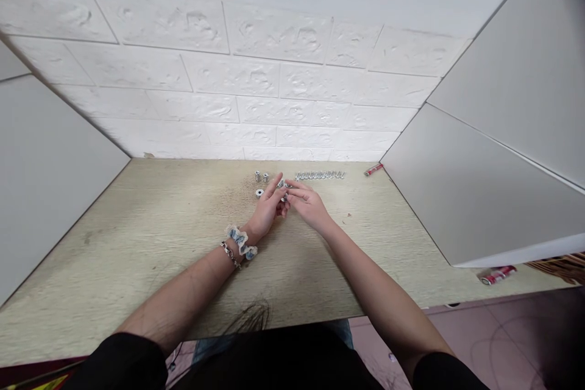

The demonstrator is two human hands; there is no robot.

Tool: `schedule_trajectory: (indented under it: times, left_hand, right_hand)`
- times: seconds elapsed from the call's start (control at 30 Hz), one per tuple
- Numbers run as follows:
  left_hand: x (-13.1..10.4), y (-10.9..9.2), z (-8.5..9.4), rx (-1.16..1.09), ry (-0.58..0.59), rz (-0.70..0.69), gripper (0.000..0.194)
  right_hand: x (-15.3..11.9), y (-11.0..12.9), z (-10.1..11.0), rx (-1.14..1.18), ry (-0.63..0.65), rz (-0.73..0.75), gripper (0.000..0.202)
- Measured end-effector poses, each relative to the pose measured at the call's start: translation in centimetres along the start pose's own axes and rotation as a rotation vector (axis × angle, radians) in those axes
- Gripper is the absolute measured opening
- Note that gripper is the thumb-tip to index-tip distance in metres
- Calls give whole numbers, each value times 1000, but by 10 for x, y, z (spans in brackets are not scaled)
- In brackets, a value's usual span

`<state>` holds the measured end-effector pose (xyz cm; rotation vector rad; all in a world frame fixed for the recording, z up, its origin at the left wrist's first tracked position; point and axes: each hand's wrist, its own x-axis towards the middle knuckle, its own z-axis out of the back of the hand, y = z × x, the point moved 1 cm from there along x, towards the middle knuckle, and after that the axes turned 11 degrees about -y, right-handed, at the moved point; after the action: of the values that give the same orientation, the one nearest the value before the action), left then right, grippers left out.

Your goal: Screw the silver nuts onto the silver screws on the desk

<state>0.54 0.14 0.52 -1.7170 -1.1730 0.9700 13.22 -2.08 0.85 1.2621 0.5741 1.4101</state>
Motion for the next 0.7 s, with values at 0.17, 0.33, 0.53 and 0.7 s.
schedule_trajectory:
  times: [0.17, 0.33, 0.53, 0.7]
  left_hand:
    - [-2, -3, 0, 53, 14, -25, 76]
    - [-7, -2, -3, 212, 137, -74, 83]
    - [-8, 1, -6, 203, 155, -115, 89]
    - [-6, -3, -5, 121, 29, -118, 90]
  right_hand:
    - [1, 1, -1, -41, -24, -35, 16]
    - [-3, 2, -6, -160, 25, 8, 29]
    - [-5, 2, -7, -287, 169, 91, 52]
    - [-6, 6, -5, -270, 166, 169, 57]
